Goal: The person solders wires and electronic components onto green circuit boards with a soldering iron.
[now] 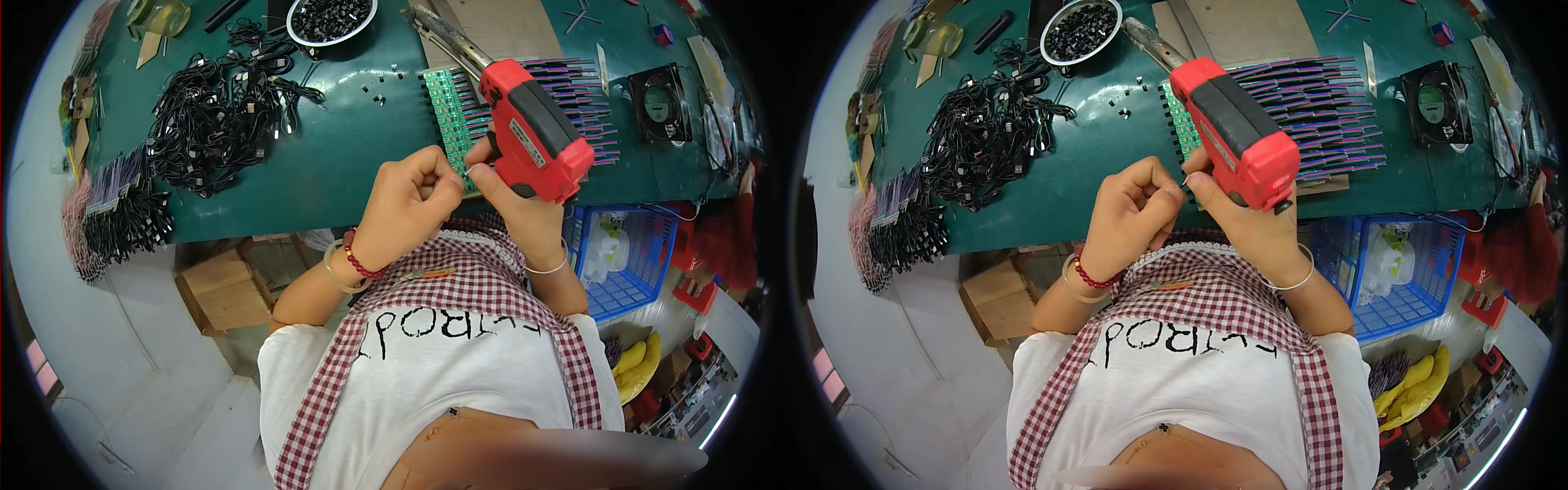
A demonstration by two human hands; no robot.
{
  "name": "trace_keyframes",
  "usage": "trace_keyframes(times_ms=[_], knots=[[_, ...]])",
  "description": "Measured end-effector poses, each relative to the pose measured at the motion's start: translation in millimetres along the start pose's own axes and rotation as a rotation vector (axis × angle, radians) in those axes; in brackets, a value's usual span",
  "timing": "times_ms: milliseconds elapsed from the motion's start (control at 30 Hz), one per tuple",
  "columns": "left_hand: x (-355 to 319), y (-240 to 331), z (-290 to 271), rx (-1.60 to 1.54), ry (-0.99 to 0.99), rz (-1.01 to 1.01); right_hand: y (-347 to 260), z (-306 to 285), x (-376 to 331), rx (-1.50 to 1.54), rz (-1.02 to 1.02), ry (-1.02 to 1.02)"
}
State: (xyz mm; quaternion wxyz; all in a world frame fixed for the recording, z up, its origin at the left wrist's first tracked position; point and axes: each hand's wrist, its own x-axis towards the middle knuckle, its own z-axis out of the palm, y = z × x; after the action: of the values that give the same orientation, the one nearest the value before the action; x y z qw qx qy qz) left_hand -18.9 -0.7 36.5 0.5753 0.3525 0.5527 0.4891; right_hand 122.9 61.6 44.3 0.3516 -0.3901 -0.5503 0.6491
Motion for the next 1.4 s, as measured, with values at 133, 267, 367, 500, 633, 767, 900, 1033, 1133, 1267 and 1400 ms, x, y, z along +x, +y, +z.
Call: trace_keyframes(times_ms=[133,267,367,500,633,767,900,1033,1133,1267,1400], knots=[[0,8,-2,-0.08,-0.031,-0.154,4,1,-2,-0.027,-0.075,0.003],[0,3,-5,0.094,-0.05,-0.055,6,-2,-4,-0.018,-0.037,-0.004],[0,1,-7,0.205,-0.08,0.05,0,-4,-2,-0.015,-0.024,-0.046],[1,2,-8,0.236,-0.099,0.105,0,-8,1,0.009,0.023,-0.069],[3,-1,-7,0.327,-0.036,0.295,3,-7,0,-0.016,0.003,-0.047],[0,7,-1,0.244,0.066,0.205,7,-6,-4,-0.075,0.033,-0.004],[4,1,-2,0.351,0.15,0.299,8,-5,-8,-0.084,0.028,0.017],[6,4,-4,0.524,0.104,0.394,1,-11,-3,-0.015,0.027,-0.001],[8,7,-5,0.689,0.086,0.491,-5,-14,1,-0.056,0.026,-0.021],[9,4,0,0.752,0.115,0.594,4,-11,1,-0.141,0.013,-0.001],[11,-1,5,0.704,0.152,0.641,18,1,1,0.218,-0.055,0.204]])
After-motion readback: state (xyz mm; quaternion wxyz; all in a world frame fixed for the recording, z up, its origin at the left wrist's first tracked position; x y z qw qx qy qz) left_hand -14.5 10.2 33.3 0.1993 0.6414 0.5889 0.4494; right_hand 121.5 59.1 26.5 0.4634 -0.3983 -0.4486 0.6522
